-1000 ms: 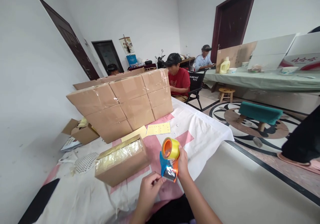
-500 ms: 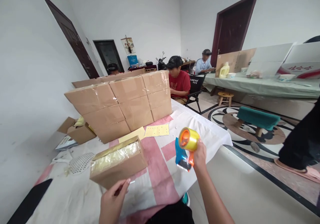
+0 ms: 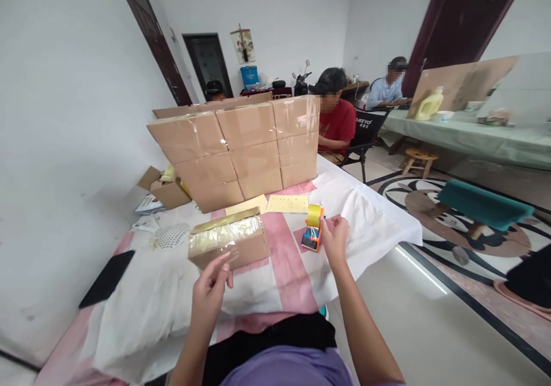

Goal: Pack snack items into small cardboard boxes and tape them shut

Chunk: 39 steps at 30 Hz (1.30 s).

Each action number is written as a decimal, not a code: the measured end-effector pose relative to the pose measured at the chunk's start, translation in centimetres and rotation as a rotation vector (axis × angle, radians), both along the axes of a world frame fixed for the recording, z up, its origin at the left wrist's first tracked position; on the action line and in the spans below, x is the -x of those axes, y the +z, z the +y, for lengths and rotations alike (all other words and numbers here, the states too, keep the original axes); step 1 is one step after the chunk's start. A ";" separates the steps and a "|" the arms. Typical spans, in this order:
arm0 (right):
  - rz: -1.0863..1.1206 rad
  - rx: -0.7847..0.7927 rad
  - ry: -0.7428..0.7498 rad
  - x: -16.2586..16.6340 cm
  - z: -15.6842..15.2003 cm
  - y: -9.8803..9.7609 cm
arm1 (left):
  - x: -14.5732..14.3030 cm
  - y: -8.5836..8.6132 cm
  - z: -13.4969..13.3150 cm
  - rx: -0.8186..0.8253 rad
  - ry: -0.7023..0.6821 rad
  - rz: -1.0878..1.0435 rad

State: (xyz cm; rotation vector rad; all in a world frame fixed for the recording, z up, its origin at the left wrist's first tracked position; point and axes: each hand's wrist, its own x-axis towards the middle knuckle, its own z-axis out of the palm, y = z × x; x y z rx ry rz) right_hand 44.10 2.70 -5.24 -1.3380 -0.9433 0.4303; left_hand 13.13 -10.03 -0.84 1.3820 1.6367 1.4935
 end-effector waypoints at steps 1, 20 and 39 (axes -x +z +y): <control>-0.059 -0.047 0.038 1.0 -1.2 0.6 | -0.1 0.1 -0.1 -0.001 0.000 -0.014; -0.319 -0.228 0.923 16.3 -3.4 12.1 | 7.8 -0.1 -0.9 0.026 0.382 -0.310; -0.893 0.214 0.865 19.7 6.8 11.2 | 2.0 1.7 4.4 0.246 -0.066 0.613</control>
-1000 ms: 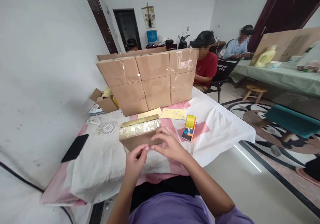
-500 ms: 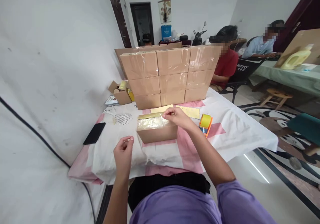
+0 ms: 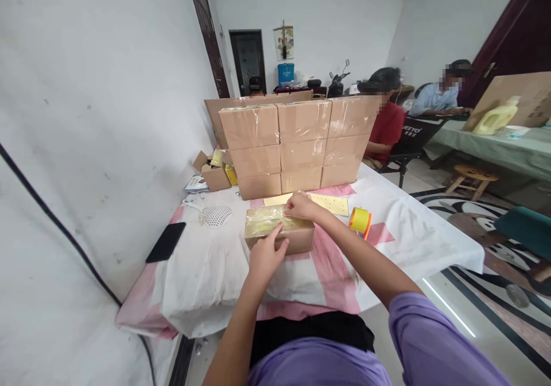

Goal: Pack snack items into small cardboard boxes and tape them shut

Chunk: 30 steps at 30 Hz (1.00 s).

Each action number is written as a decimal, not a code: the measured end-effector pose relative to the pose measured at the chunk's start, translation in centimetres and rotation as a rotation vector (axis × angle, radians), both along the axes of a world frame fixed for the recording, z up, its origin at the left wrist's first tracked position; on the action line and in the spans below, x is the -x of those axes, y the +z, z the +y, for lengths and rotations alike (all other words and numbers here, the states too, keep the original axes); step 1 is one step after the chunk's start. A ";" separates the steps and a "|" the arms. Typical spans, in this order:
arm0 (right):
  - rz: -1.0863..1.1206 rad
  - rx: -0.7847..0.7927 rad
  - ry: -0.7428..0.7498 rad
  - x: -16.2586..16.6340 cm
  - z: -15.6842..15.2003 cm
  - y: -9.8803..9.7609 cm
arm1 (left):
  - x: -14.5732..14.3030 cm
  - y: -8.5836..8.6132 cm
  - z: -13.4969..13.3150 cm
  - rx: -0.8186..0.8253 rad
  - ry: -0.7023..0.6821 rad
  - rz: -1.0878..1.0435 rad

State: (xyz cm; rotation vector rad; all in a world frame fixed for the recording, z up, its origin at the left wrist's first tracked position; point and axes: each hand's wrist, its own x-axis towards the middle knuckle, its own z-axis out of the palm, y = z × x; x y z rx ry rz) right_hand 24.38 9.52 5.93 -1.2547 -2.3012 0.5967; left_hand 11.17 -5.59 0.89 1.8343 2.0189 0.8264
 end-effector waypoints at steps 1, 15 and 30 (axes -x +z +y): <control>-0.010 -0.034 -0.033 0.0 0.1 0.0 | -0.2 -0.2 -0.1 0.009 0.015 0.035; 0.641 0.330 0.029 -9.2 -1.9 -6.4 | -0.3 -2.8 -0.5 0.011 0.035 -0.008; 0.595 -0.154 -0.411 -15.9 8.5 -2.1 | 1.0 -9.7 -6.2 -0.433 -0.058 0.306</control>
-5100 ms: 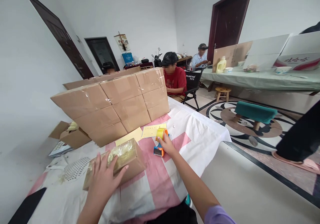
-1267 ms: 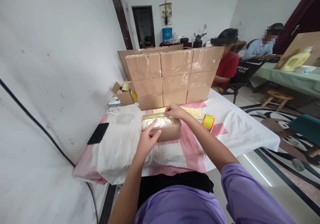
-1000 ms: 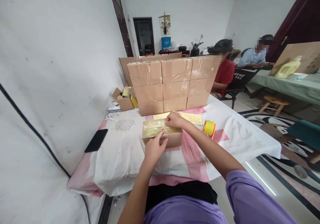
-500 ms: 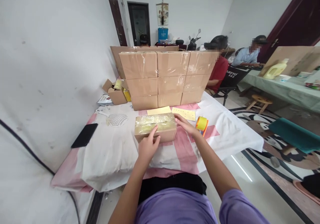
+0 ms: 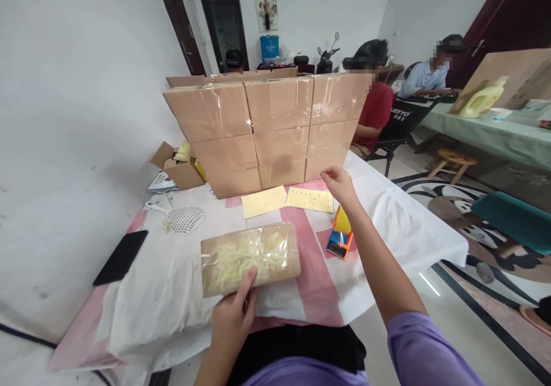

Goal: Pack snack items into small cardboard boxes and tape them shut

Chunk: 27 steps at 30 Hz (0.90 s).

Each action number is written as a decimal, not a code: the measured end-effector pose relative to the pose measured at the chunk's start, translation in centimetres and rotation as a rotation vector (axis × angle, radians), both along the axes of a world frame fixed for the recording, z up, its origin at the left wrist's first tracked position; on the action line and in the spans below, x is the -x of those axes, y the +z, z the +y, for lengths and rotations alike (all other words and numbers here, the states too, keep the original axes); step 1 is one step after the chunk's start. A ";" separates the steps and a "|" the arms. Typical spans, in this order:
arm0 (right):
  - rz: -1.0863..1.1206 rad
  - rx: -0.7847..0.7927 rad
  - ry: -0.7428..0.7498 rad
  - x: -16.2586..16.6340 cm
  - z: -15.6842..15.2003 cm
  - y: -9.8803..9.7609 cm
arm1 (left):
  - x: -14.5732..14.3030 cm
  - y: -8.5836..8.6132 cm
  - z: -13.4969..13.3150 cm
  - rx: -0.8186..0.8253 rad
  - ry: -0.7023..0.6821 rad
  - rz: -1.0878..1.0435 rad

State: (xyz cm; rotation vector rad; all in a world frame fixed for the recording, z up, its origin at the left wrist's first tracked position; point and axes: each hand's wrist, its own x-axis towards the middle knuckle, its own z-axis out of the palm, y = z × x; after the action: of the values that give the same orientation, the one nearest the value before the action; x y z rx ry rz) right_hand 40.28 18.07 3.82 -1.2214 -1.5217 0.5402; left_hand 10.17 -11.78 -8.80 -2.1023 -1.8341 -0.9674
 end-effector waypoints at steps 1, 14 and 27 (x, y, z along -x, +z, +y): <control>-0.066 0.028 0.035 0.5 -0.3 -0.5 | -0.1 -0.7 -0.6 -0.039 -0.021 0.013; -0.510 0.300 0.541 14.5 2.9 -2.6 | -2.6 -0.9 -1.5 -0.094 -0.088 -0.158; 0.061 0.639 0.659 10.3 -5.6 -7.5 | 5.4 -1.7 -4.5 -0.063 0.128 -0.344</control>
State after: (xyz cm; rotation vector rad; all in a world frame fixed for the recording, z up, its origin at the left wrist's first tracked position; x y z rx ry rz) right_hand 30.02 12.49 -3.66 -1.1156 -1.7530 1.5754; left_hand 4.82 -16.24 -10.55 -1.8448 -2.0311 -1.4032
